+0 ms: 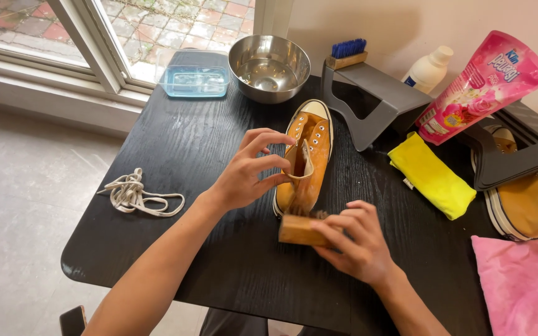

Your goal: Cleaning the tongue and interior of a yellow high-top sneaker using a wooden-handled brush.

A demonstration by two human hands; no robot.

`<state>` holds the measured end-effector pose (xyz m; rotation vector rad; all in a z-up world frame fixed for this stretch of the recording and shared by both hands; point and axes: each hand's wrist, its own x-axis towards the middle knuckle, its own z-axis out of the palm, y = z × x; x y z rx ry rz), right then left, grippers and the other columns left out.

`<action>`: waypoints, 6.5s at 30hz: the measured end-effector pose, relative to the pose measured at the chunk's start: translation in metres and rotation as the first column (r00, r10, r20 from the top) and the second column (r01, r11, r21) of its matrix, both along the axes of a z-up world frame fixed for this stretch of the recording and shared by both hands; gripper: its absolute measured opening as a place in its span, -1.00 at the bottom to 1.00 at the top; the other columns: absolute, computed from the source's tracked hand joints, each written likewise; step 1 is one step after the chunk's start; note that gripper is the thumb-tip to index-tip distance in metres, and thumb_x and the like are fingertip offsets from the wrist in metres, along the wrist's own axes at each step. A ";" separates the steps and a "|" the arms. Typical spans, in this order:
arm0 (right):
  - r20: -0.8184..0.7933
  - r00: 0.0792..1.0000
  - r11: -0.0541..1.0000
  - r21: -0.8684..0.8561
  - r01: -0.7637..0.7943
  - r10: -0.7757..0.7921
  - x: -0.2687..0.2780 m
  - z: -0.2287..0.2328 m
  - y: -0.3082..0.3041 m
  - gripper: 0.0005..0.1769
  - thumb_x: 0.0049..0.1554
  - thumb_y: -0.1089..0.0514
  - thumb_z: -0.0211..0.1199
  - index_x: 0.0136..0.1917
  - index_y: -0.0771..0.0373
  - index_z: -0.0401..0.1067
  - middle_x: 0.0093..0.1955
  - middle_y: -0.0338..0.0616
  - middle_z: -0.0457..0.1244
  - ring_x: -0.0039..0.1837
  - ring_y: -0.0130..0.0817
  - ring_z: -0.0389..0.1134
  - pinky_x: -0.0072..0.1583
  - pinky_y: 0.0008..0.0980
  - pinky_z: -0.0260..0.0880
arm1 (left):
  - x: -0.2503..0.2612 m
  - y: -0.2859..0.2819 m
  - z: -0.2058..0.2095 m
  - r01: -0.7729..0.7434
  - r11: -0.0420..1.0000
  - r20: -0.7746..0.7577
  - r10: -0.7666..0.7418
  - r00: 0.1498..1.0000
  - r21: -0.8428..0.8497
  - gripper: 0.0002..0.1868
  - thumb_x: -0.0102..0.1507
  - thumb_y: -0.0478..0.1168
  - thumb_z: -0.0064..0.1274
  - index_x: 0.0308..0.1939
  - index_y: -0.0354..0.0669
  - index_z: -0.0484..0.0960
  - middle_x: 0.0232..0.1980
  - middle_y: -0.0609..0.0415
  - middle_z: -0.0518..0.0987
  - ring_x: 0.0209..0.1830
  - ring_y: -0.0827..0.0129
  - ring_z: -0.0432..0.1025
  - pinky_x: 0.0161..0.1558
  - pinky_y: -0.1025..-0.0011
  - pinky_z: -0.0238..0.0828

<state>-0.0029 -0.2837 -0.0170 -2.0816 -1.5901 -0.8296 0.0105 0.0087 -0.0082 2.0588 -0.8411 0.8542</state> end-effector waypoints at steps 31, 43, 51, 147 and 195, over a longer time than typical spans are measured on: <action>0.113 0.911 0.910 0.181 0.374 -0.397 -0.026 0.023 -0.035 -0.53 0.07 0.23 0.59 0.22 0.30 0.54 0.09 -0.05 0.26 0.06 -0.12 0.28 0.19 -0.09 0.29 | -0.013 -0.023 -0.008 -0.054 0.995 -0.069 0.060 0.996 0.084 -0.54 0.42 0.07 -0.05 0.38 0.15 0.38 0.42 0.20 0.46 0.48 0.24 0.30 0.29 0.24 0.15; 0.055 0.867 0.861 0.166 0.482 -0.496 -0.021 0.005 -0.050 -0.27 -0.01 0.23 0.64 0.40 0.21 0.46 0.19 -0.04 0.26 0.08 -0.15 0.24 0.22 -0.14 0.18 | -0.007 -0.032 -0.019 -0.068 0.996 -0.105 0.074 0.992 0.062 -0.79 0.41 -0.10 0.01 0.10 0.03 0.58 0.05 0.25 0.57 0.07 0.32 0.37 0.08 0.25 0.10; 0.089 0.880 0.883 0.104 0.458 -0.467 -0.013 0.006 -0.050 -0.35 0.00 0.12 0.60 0.34 0.10 0.49 0.20 -0.20 0.28 0.16 -0.16 0.26 0.27 -0.07 0.18 | -0.011 -0.032 -0.013 0.040 0.999 -0.067 -0.040 0.997 -0.001 -0.91 0.44 -0.20 -0.06 -0.09 -0.01 0.57 -0.04 0.26 0.60 -0.04 0.37 0.46 0.05 0.35 0.07; -0.148 0.888 0.871 0.176 0.458 -0.436 0.067 -0.037 -0.040 -0.33 -0.25 0.11 0.62 0.16 0.14 0.53 0.13 -0.14 0.30 0.22 -0.12 0.32 0.34 -0.11 0.11 | 0.009 -0.035 -0.049 -0.222 0.975 -0.127 0.218 0.968 -0.020 -0.90 0.34 -0.07 0.14 -0.11 0.14 0.70 -0.28 0.30 0.66 -0.17 0.48 0.58 0.21 0.30 0.25; -0.211 0.918 0.831 0.394 0.393 -0.335 0.047 -0.029 0.001 -0.37 -0.01 -0.08 0.54 0.21 0.31 0.50 0.01 -0.05 0.31 0.01 -0.03 0.34 0.15 -0.12 0.36 | 0.000 -0.046 -0.038 -0.178 0.984 -0.083 0.175 0.981 -0.029 -0.85 0.33 -0.14 0.14 -0.06 0.04 0.73 -0.30 0.26 0.65 -0.23 0.44 0.58 0.10 0.36 0.31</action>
